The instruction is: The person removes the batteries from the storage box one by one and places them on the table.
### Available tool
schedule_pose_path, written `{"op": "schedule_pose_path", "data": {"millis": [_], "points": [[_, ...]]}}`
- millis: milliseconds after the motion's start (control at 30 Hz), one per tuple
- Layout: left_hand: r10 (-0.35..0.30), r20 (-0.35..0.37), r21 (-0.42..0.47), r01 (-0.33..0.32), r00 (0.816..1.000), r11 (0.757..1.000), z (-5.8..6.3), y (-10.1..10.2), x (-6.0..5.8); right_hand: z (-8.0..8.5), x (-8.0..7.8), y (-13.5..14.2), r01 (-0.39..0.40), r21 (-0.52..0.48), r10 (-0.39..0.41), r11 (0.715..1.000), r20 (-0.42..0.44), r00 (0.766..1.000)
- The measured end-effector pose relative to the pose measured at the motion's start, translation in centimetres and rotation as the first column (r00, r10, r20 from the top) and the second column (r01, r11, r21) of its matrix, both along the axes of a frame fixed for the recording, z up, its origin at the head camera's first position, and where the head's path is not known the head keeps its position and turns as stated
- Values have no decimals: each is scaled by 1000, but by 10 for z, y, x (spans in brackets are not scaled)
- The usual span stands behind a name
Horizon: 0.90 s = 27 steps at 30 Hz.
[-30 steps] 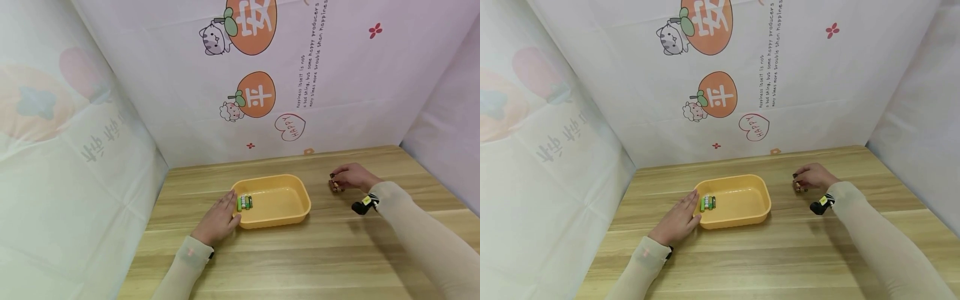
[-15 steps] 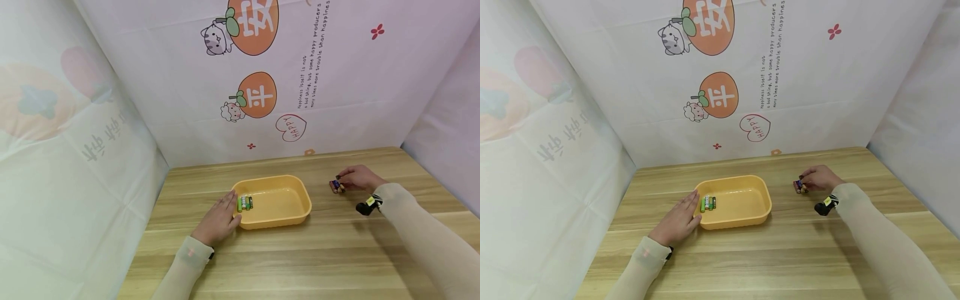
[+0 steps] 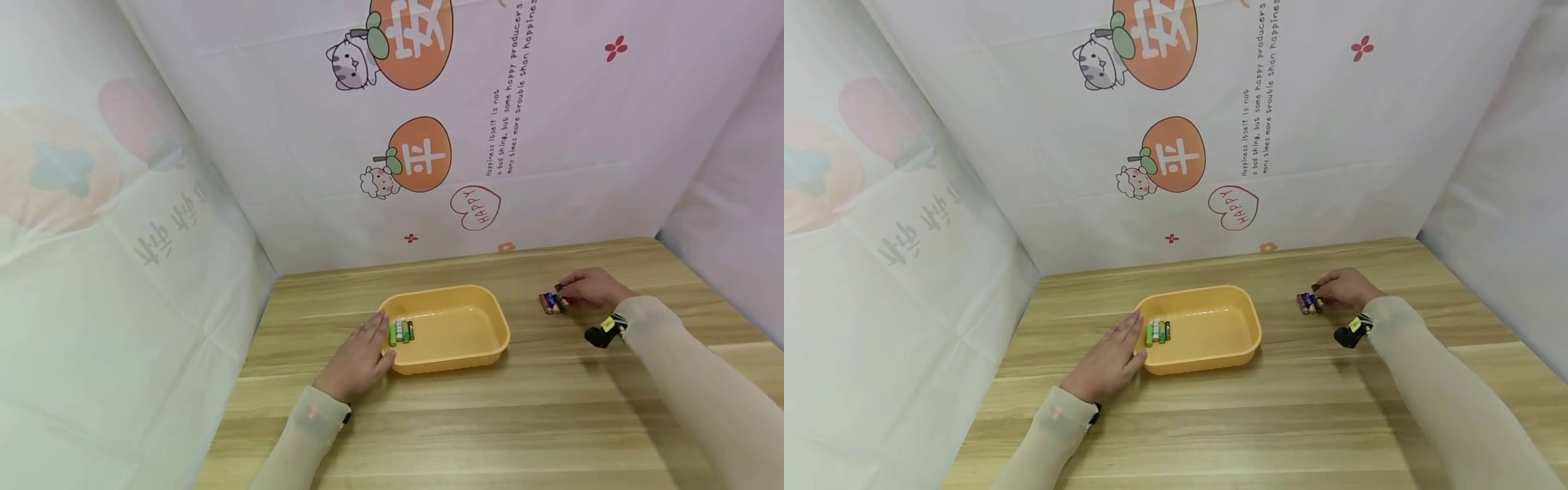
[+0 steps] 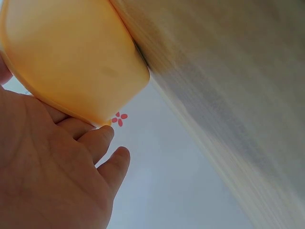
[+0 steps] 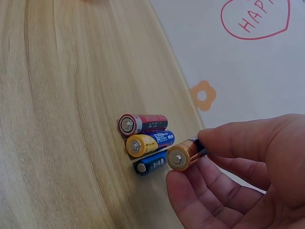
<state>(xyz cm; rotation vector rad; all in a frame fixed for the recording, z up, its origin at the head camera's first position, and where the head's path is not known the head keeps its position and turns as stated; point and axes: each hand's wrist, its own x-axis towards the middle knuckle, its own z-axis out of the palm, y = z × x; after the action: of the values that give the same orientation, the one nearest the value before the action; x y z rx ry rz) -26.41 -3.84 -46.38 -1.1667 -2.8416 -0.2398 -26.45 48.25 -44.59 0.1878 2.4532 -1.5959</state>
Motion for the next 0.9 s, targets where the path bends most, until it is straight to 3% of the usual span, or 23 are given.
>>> {"op": "schedule_pose_path", "data": {"millis": [367, 900], "points": [[-5, -10, 26, 5, 1000, 1000, -3, 0, -2, -6, 0, 7, 11, 60, -11, 998, 2, 1000], [2, -4, 4, -2, 1000, 1000, -4, 0, -2, -20, -5, 6, 61, -43, -60, 997, 16, 998]]}}
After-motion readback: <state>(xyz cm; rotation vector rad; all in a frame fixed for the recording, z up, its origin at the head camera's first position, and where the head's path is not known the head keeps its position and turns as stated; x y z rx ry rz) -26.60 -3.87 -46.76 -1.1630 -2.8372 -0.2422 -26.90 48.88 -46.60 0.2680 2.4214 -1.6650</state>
